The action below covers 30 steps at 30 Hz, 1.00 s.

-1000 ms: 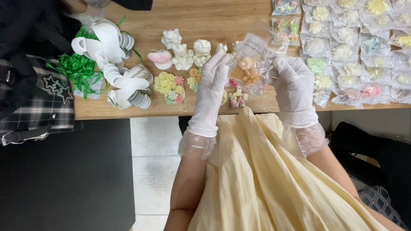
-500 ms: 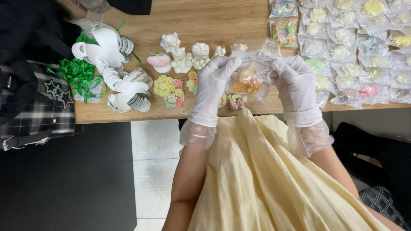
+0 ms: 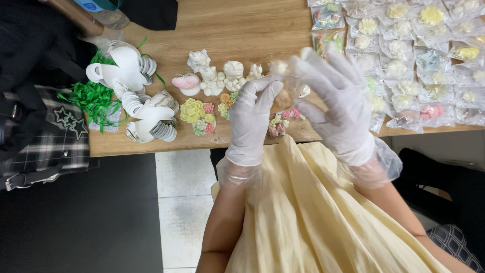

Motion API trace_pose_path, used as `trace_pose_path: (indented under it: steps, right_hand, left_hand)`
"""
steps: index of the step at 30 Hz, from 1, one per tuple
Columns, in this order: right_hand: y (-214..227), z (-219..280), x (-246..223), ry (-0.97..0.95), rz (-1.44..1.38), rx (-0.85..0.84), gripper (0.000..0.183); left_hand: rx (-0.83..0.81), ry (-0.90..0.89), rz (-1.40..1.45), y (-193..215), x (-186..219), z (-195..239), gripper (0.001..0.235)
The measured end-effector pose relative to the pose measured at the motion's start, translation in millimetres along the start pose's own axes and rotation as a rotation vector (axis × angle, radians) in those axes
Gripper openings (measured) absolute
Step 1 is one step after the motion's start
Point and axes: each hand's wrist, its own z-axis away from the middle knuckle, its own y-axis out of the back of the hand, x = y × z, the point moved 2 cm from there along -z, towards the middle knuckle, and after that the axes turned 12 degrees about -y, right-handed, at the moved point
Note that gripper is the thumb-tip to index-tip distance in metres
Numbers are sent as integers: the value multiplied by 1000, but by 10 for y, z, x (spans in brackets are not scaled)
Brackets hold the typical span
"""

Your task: The person places small, colorful, flower-shaped decorations into clear plastic bags. They handle the items one by one, arranging them inside the bags and then placing the filled bags onto a wooden table. The process is repeated for several different sets of decorations.

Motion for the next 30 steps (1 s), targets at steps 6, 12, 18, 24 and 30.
trace_pose_path:
  steps: [6,12,18,24,30]
  right_hand:
    - [-188,-43,10,-124,-221,-80,72]
    - [-359,85,293,-480,-835,-242,41]
    - [-451,166,538,-614,-837,-196,35]
    - [-460,236,633,-776,-1252,-297,38]
    - [-517,278,718,-762,-1095,-376,30]
  left_hand:
    - [-139,316,99,43,104,105,15]
    - [-115,83,47,-29,93,111,14]
    - [-112,180,74,-23,-8,158,16]
    - [-47,19,33,-74,-45,186,15]
    - [5,95,52,-94,-111,208,17]
